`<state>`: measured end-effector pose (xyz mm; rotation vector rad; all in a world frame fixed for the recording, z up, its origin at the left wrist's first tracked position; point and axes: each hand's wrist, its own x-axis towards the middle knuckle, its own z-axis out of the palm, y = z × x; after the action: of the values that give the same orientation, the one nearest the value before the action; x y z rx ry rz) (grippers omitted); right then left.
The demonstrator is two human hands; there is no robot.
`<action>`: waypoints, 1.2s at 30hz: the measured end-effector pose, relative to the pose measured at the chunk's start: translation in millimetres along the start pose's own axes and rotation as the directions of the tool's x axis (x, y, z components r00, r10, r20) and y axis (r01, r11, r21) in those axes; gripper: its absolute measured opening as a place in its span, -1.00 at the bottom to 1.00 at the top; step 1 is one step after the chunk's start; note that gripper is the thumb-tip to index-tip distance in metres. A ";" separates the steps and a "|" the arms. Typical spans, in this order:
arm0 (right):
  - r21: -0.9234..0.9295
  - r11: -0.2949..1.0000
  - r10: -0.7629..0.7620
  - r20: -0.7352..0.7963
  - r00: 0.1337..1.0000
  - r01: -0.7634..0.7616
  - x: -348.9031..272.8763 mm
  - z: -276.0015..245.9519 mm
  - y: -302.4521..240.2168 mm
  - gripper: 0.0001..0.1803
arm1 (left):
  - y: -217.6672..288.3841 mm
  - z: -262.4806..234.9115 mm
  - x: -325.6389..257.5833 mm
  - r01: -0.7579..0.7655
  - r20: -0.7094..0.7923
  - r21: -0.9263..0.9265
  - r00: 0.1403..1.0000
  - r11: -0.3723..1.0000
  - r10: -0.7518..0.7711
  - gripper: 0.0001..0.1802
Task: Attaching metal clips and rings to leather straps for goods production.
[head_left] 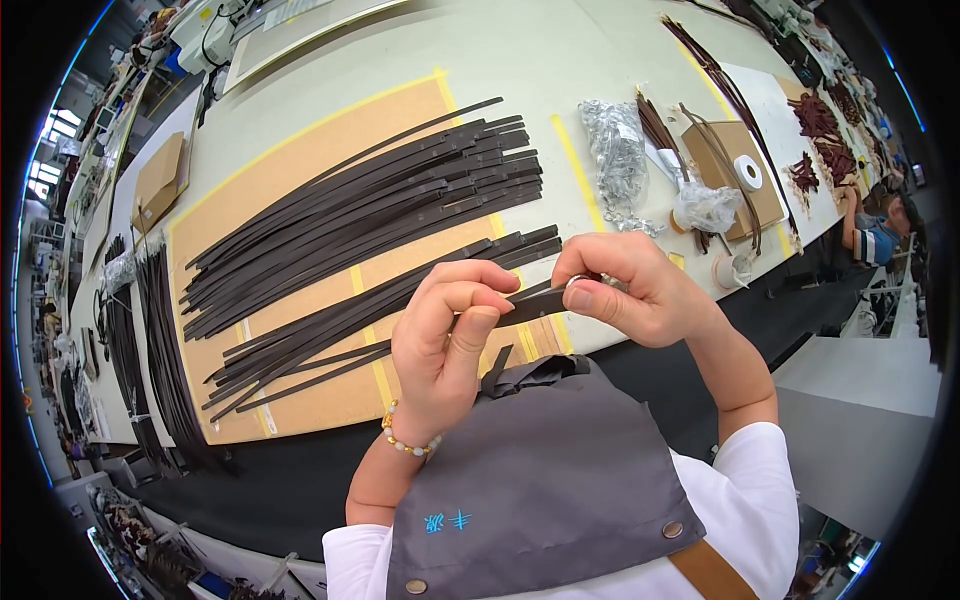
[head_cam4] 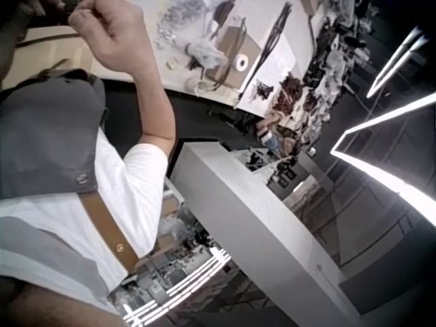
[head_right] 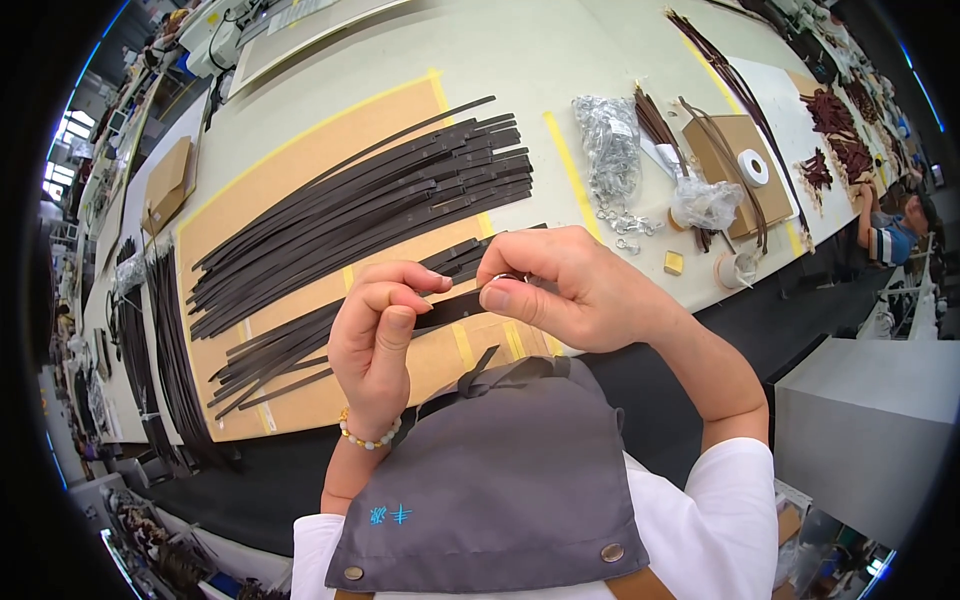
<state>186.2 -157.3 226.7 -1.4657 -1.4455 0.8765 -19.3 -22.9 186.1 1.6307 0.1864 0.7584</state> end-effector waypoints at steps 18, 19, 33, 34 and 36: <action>0.133 0.990 0.043 -0.053 0.998 -0.036 -8.9 -12.0 12.2 -0.72 | -14.2 7.0 -3.2 0.167 -0.025 0.146 0.986 0.975 -0.165 -0.73; 0.050 0.999 0.003 -0.082 0.997 0.001 -9.5 -9.9 11.3 -0.71 | -15.8 9.5 -2.4 0.151 -0.033 0.124 0.988 0.981 -0.148 -0.74; -0.670 0.702 -0.242 0.097 0.965 0.244 -52.5 18.5 63.2 -0.80 | -49.3 26.9 -9.0 0.749 0.437 0.064 0.573 0.659 -0.694 -0.76; -0.663 0.717 -0.173 0.130 0.976 0.215 -59.1 23.3 67.9 -0.79 | -51.4 28.9 -9.8 0.771 0.463 0.083 0.531 0.631 -0.710 -0.76; -0.636 0.733 -0.228 0.107 0.968 0.243 -68.4 30.7 73.7 -0.82 | -52.8 35.5 -13.6 0.808 0.483 0.081 0.480 0.583 -0.732 -0.75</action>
<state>180.4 -217.8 140.9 -1.6971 -2.0252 0.2181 5.9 -47.5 131.3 1.3121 0.4659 -0.3485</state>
